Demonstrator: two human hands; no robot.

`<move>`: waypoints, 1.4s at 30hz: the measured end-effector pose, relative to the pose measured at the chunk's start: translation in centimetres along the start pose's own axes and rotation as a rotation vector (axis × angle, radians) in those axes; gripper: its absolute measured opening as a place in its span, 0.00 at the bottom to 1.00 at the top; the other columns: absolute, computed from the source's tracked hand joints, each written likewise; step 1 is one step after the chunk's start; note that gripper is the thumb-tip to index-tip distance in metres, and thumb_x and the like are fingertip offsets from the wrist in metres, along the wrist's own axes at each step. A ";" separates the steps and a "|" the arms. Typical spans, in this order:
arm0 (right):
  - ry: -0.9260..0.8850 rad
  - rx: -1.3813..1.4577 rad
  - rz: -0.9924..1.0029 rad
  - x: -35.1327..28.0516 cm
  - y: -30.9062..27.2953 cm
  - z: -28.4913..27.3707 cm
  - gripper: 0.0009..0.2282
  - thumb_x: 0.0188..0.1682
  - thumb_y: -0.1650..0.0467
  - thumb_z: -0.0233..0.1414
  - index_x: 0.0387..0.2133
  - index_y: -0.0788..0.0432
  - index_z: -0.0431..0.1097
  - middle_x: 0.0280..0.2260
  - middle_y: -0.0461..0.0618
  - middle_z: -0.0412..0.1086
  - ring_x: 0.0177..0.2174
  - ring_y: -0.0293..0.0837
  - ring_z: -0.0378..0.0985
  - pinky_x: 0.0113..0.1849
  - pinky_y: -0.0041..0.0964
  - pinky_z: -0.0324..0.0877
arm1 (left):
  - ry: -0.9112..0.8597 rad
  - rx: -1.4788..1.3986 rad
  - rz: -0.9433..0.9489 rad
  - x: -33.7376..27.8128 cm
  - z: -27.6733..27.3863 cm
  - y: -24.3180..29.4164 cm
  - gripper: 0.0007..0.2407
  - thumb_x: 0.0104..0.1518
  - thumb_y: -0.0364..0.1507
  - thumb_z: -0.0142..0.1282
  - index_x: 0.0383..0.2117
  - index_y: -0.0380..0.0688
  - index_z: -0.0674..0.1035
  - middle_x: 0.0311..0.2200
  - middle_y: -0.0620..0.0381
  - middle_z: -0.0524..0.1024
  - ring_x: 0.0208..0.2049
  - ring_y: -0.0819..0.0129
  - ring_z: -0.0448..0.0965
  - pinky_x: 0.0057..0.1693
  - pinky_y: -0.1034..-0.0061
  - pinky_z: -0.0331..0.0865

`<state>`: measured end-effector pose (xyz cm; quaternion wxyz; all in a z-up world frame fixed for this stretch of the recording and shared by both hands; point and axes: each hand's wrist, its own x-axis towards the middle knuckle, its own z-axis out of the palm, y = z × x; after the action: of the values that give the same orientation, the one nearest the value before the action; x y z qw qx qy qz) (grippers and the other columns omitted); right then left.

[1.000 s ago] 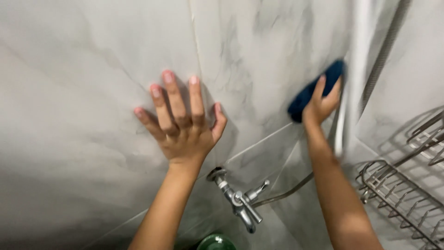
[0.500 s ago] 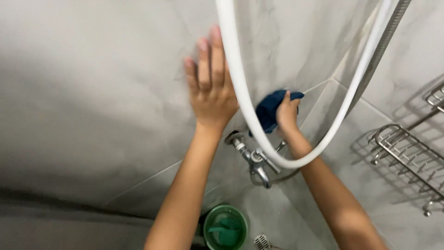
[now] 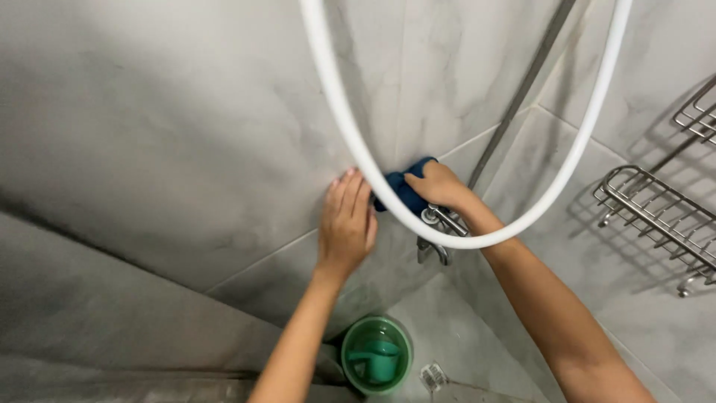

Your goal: The person cleans the tiled walls of a shower area using a blue cloth. They wipe the tiles, a metal corner caddy, and the shower faucet, occasionally dipping the cloth into a green bucket of water on the floor.

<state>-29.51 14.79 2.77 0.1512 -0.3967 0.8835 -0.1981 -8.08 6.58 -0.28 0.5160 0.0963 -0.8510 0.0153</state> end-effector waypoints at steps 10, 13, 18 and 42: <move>0.276 0.257 0.048 -1.7 1.9 0.7 0.26 0.44 0.51 0.59 0.17 0.66 0.76 0.22 0.63 0.75 0.33 0.62 0.81 0.33 0.52 0.71 | -0.153 -0.444 -0.304 -3.1 -0.5 5.5 0.25 0.58 0.22 0.51 0.64 0.33 0.65 0.61 0.39 0.66 0.64 0.43 0.64 0.69 0.51 0.55; 0.679 0.586 -0.125 -3.1 1.2 -0.5 0.16 0.42 0.57 0.67 0.30 0.56 0.79 0.24 0.54 0.75 0.30 0.51 0.79 0.31 0.42 0.70 | -0.114 -0.499 -0.325 -3.0 -0.3 6.9 0.25 0.58 0.21 0.53 0.63 0.27 0.62 0.60 0.33 0.65 0.62 0.36 0.64 0.66 0.47 0.56; 1.243 0.877 -0.249 -4.4 5.1 -3.8 0.09 0.51 0.64 0.63 0.27 0.53 0.72 0.28 0.44 0.74 0.32 0.37 0.74 0.39 0.32 0.68 | -0.147 -0.651 -0.293 -2.8 0.5 9.5 0.22 0.58 0.22 0.55 0.60 0.28 0.67 0.55 0.33 0.71 0.58 0.36 0.70 0.64 0.49 0.61; 0.902 0.721 -0.180 -9.8 9.1 7.2 0.39 0.31 0.75 0.71 0.59 0.61 0.58 0.56 0.59 0.65 0.59 0.57 0.66 0.61 0.59 0.57 | -0.034 -0.412 -0.523 -3.8 5.9 13.9 0.17 0.62 0.25 0.57 0.57 0.33 0.74 0.45 0.39 0.79 0.45 0.46 0.80 0.52 0.61 0.73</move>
<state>-26.02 26.10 -6.73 -0.1317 -0.2703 0.7001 -0.6477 -14.02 20.03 -5.35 0.4970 0.2055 -0.7911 -0.2915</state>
